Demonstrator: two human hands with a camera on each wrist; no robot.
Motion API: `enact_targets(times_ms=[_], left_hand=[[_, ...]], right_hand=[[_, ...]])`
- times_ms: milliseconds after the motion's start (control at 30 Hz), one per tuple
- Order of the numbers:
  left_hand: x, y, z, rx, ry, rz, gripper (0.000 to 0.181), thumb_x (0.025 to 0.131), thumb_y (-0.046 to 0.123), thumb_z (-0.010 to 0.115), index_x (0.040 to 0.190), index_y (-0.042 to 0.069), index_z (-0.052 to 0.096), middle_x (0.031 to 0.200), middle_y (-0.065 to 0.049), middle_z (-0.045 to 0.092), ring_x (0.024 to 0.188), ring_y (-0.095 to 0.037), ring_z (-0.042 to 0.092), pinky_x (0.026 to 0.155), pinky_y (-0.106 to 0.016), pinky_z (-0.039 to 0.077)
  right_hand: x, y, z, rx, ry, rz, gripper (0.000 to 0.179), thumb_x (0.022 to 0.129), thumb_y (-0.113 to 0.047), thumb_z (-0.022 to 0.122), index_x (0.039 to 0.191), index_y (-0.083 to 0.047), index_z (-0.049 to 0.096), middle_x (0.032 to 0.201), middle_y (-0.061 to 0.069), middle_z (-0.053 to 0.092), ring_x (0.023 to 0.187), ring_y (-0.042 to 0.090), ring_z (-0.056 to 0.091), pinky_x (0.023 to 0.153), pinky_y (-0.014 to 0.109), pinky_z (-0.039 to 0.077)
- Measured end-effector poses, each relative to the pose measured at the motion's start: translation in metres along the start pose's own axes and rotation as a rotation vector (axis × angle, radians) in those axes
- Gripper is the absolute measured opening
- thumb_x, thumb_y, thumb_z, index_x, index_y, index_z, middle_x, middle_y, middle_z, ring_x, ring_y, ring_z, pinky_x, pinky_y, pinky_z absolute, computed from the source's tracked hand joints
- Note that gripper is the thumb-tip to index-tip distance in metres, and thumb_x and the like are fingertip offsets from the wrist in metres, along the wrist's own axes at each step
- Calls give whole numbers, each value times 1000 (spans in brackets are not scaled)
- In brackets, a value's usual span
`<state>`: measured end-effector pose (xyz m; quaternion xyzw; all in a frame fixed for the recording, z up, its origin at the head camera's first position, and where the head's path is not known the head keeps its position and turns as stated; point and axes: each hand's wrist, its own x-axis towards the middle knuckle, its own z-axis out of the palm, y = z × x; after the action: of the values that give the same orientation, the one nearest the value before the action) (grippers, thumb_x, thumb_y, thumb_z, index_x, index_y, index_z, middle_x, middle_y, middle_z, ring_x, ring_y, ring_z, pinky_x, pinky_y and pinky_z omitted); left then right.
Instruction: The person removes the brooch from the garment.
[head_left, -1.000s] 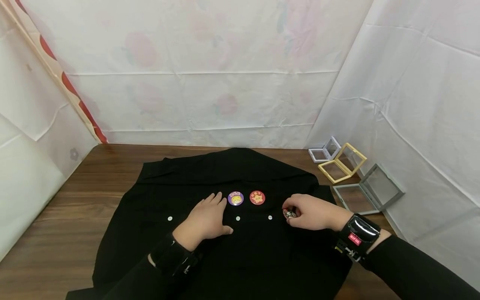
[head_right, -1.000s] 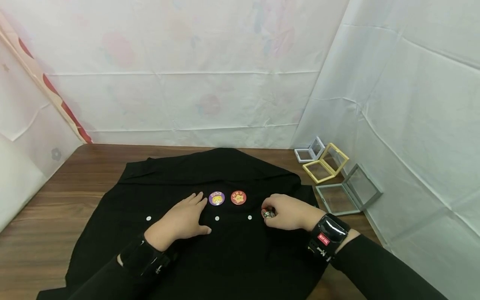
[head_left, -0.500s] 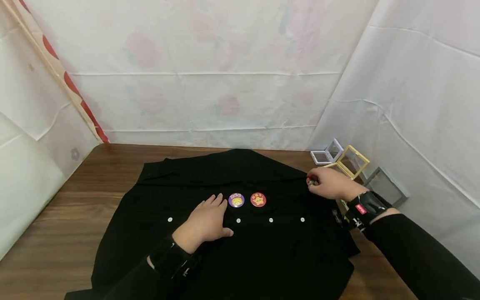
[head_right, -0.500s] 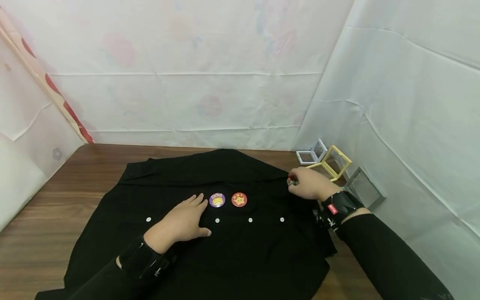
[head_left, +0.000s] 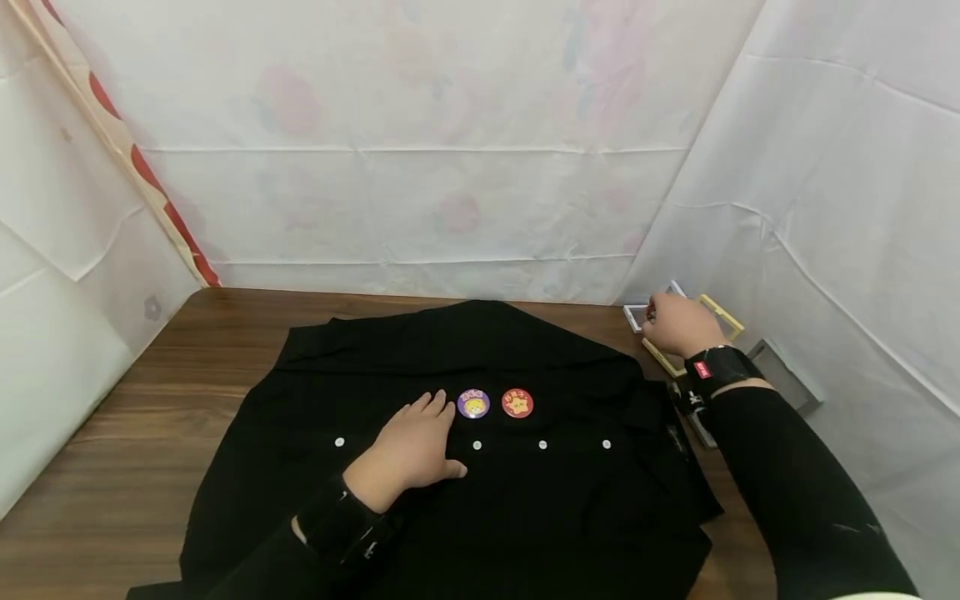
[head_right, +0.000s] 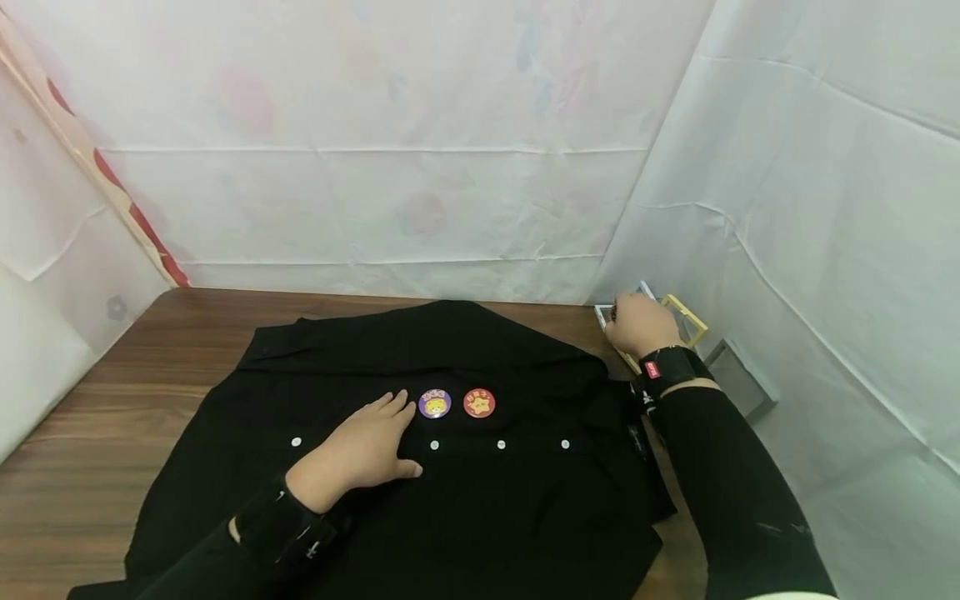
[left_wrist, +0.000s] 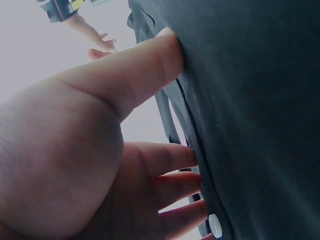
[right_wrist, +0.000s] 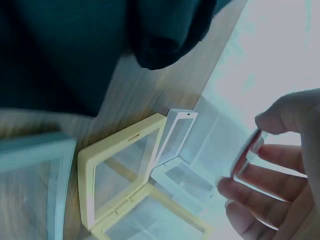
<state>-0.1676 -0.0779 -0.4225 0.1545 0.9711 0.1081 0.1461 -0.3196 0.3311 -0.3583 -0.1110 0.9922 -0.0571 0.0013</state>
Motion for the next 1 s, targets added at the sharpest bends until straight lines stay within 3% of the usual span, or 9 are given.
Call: enact_targets(times_ms=[133, 233, 400, 633, 867, 1000], left_hand=[[0, -1, -1, 12, 13, -3, 90, 85, 49, 83, 152, 0, 48, 164, -22, 32, 151, -41, 28, 120, -56, 24], [1, 0, -2, 9, 5, -7, 90, 85, 50, 83, 152, 0, 48, 164, -22, 31, 151, -41, 29, 120, -56, 25], [3, 4, 0, 7, -7, -3, 91, 85, 51, 82, 152, 1, 48, 164, -22, 32, 151, -41, 29, 120, -57, 25], [1, 8, 0, 5, 1, 0, 92, 84, 51, 83, 152, 1, 48, 163, -22, 33, 150, -41, 30, 120, -57, 26], [-3, 11, -1, 1, 0, -5, 91, 84, 51, 83, 152, 1, 49, 163, -22, 34, 150, -40, 30, 120, -56, 26], [-4, 10, 0, 1, -3, -15, 91, 84, 51, 84, 152, 2, 48, 163, -21, 33, 151, -40, 29, 120, -56, 26]], right_hand=[[18, 3, 5, 40, 45, 38, 26, 99, -16, 50, 115, 3, 59, 113, 26, 64, 91, 40, 65, 77, 57, 51], [29, 6, 11, 57, 54, 57, 27, 100, -15, 49, 115, 4, 60, 114, 27, 64, 93, 41, 65, 77, 58, 51], [37, 14, 21, 58, 55, 96, 23, 100, -15, 49, 108, 2, 61, 102, 24, 66, 81, 37, 63, 69, 54, 50], [44, 19, 31, 62, 67, 134, 18, 98, -14, 51, 85, -3, 57, 75, 15, 60, 66, 34, 56, 60, 48, 43], [45, 20, 37, 18, 29, 135, 23, 101, -17, 50, 103, 5, 57, 91, 27, 63, 83, 47, 62, 72, 62, 48], [49, 22, 43, 30, 13, 135, 23, 99, -15, 51, 106, 8, 55, 94, 30, 63, 83, 49, 62, 73, 63, 49]])
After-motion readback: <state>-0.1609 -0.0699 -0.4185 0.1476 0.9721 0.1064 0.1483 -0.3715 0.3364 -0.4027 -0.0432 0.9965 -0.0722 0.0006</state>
